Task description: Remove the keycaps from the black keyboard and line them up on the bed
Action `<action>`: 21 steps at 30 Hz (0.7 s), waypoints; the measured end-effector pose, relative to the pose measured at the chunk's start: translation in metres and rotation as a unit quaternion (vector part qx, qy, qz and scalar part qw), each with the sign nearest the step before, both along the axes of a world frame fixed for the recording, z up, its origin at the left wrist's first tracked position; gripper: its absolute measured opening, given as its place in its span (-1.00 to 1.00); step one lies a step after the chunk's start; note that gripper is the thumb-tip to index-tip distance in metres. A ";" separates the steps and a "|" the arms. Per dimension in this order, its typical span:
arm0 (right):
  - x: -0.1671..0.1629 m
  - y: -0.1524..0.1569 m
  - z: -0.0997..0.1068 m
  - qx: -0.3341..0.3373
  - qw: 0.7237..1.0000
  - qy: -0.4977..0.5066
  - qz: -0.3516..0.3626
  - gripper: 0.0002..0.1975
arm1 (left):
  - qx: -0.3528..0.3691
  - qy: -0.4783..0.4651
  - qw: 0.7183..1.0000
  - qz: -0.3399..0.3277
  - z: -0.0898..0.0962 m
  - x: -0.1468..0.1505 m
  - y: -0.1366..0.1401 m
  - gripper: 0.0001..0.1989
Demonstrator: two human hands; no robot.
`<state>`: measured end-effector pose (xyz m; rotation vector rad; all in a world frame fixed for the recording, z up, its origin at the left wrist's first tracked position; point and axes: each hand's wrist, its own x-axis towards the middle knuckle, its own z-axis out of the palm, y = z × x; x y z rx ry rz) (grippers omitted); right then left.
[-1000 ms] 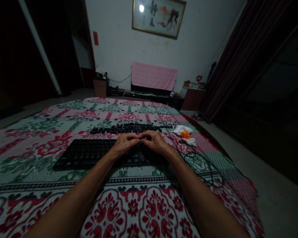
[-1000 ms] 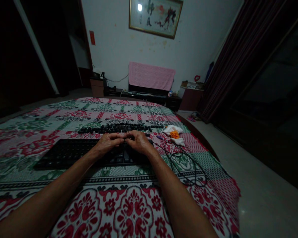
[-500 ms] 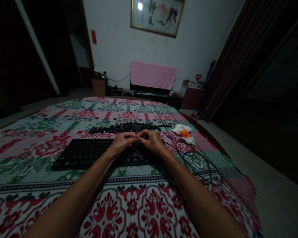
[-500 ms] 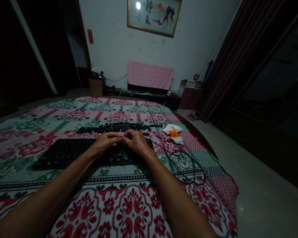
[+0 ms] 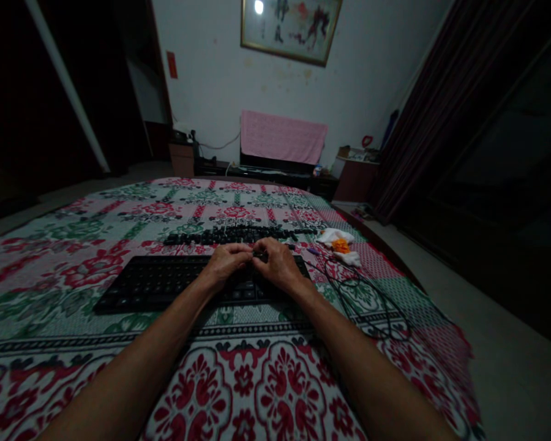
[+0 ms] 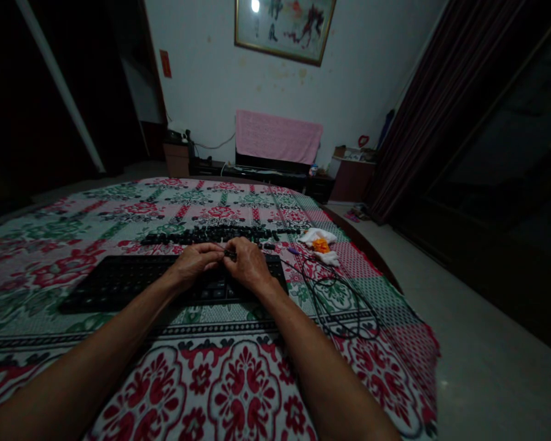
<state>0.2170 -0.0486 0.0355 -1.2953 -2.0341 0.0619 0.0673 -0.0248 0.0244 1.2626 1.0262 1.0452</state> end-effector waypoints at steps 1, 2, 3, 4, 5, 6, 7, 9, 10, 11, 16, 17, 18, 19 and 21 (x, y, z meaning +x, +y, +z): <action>0.000 0.000 0.000 0.003 1.000 -0.003 -0.001 -0.86 | 0.001 0.001 1.000 -0.001 0.000 0.001 0.000 -0.74; 0.000 0.000 0.000 0.003 1.000 -0.003 0.000 -0.85 | 0.004 0.006 1.000 0.000 0.001 0.001 0.000 -0.74; 0.000 0.001 0.000 0.003 1.000 0.000 0.001 -0.85 | 0.009 0.018 1.000 0.002 0.001 0.001 0.000 -0.72; 0.002 0.002 0.000 0.003 1.000 0.004 0.002 -0.85 | 0.019 0.038 0.999 0.008 0.002 0.000 0.001 -0.71; 0.005 0.004 0.000 0.003 1.000 0.009 0.000 -0.86 | 0.033 0.069 0.997 0.017 0.003 -0.001 0.003 -0.69; 0.008 0.005 0.000 0.003 1.000 0.013 -0.005 -0.86 | 0.055 0.107 0.992 0.030 0.003 -0.004 0.005 -0.69; 0.012 0.007 0.001 0.002 1.000 0.017 -0.014 -0.86 | 0.080 0.154 0.984 0.047 0.003 -0.007 0.007 -0.70; 0.024 0.011 0.003 -0.004 0.999 0.027 -0.038 -0.84 | 0.144 0.251 0.954 0.080 0.002 -0.017 0.013 -0.75; 0.030 0.013 0.003 -0.012 0.998 0.035 -0.055 -0.82 | 0.172 0.313 0.929 0.095 0.001 -0.022 0.015 -0.75; 0.036 0.015 0.003 -0.023 0.997 0.039 -0.068 -0.82 | 0.195 0.368 0.903 0.105 0.000 -0.027 0.017 -0.75; 0.057 0.022 -0.004 -0.076 0.992 0.034 -0.097 -0.78 | 0.237 0.520 0.815 0.093 -0.004 -0.039 0.020 -0.69; 0.059 0.023 -0.006 -0.081 0.991 0.030 -0.100 -0.78 | 0.239 0.532 0.808 0.086 -0.005 -0.039 0.020 -0.68; 0.061 0.024 -0.008 -0.085 0.991 0.027 -0.101 -0.77 | 0.240 0.541 0.802 0.079 -0.005 -0.038 0.020 -0.68; 0.061 0.025 -0.010 -0.087 0.991 0.025 -0.100 -0.77 | 0.240 0.546 0.799 0.073 -0.006 -0.038 0.020 -0.68; 0.062 0.028 -0.012 -0.090 0.990 0.026 -0.101 -0.77 | 0.239 0.549 0.798 0.070 -0.006 -0.038 0.020 -0.69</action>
